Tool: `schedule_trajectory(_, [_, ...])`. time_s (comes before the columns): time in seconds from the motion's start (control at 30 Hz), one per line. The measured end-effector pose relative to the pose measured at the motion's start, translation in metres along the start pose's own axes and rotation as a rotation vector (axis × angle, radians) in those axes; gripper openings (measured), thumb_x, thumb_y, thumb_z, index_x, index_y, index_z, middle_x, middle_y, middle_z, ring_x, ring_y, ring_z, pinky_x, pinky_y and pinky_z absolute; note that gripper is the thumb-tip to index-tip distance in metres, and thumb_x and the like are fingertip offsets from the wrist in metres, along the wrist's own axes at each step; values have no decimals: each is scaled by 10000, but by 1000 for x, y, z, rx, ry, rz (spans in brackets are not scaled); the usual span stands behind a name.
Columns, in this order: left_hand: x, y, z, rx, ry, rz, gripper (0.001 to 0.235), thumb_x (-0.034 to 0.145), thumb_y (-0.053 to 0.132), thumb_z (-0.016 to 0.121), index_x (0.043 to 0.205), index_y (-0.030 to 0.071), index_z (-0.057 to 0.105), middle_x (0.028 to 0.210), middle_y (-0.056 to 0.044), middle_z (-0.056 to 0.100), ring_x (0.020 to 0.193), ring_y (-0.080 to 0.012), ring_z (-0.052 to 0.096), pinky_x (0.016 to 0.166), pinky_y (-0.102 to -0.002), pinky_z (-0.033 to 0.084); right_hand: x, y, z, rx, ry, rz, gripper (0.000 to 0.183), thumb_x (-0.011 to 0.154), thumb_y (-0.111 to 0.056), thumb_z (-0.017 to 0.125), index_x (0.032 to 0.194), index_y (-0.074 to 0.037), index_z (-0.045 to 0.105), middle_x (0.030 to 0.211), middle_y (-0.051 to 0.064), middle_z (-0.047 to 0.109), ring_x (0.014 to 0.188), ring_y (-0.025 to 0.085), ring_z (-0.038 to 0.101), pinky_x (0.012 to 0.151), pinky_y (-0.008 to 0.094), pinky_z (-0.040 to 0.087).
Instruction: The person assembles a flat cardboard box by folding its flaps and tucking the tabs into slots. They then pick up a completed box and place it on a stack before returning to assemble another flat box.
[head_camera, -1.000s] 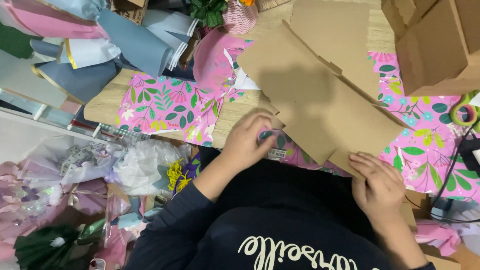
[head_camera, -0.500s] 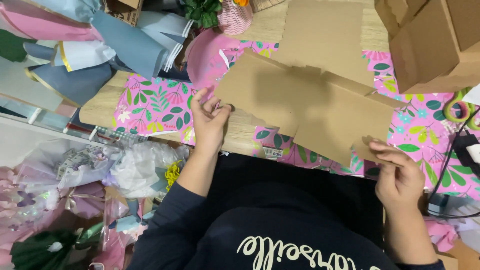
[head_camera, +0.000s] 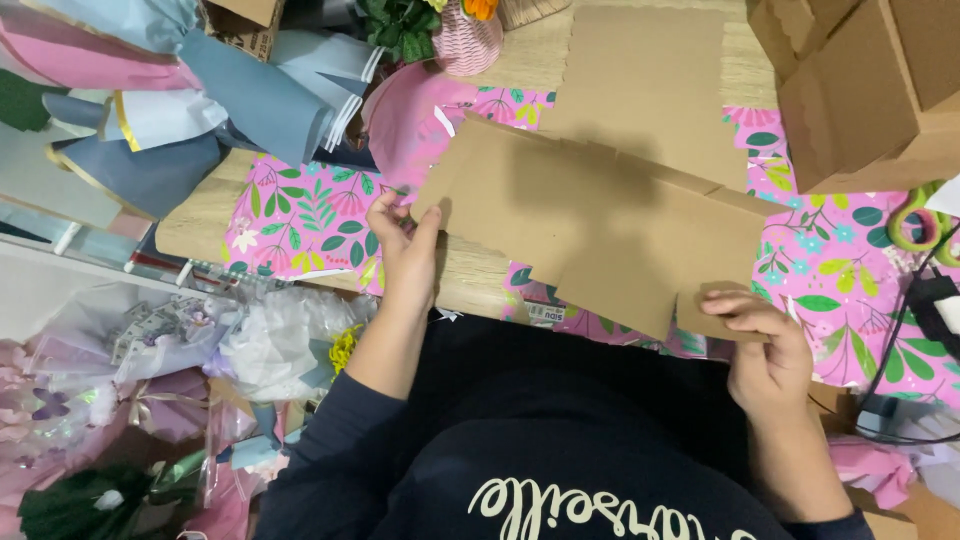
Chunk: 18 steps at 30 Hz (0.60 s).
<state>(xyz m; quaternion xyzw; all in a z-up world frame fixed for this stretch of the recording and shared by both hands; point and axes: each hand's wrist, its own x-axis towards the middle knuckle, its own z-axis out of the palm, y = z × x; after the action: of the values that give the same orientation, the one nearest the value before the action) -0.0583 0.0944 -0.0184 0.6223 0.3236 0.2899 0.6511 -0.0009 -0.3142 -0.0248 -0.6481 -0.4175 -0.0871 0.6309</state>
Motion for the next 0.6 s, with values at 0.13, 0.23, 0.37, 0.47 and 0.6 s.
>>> schedule_trajectory(0.13, [-15, 21, 6, 111, -31, 189, 611, 861, 223, 728, 1347, 177, 361, 1360, -63, 386, 1285, -175, 387, 1054, -319, 371, -14, 22, -7, 125, 241, 34, 161, 1128, -316, 527, 1108, -157, 537, 1101, 165, 663, 1103, 303, 669, 1193, 553, 522])
schedule_trajectory(0.23, [-17, 27, 8, 20, -74, 51, 500, 887, 131, 670, 1314, 206, 423, 1336, -42, 526, 943, -172, 468, 778, -306, 376, -5, 15, -6, 122, 240, 74, 154, 1141, -303, 497, 1125, -150, 505, 1130, 158, 652, 1170, 311, 639, 1249, 558, 461])
schedule_trajectory(0.37, [-35, 51, -5, 102, 6, 86, 536, 867, 78, 611, 1360, 222, 461, 1143, -62, 675, 662, -88, 598, 642, -222, 491, 26, -18, 0, -196, 4, 186, 150, 1158, -162, 373, 1141, -59, 481, 1298, 188, 627, 1363, 413, 587, 1249, 542, 426])
schedule_trajectory(0.47, [-44, 43, -17, 123, -40, 252, 523, 904, 68, 602, 1376, 161, 394, 1369, -149, 508, 1176, -205, 621, 988, -311, 517, 32, -14, 4, -530, -32, 142, 287, 917, 159, 396, 1078, -14, 559, 1250, 205, 692, 1301, 454, 633, 1185, 550, 473])
schedule_trajectory(0.6, [-54, 52, -29, 224, -76, 303, 516, 938, 103, 621, 1387, 146, 370, 1381, -163, 507, 1157, -212, 632, 903, -301, 560, 47, -14, 3, -678, -161, 99, 399, 705, 148, 445, 1032, 20, 634, 1263, 221, 717, 1302, 433, 641, 1196, 509, 484])
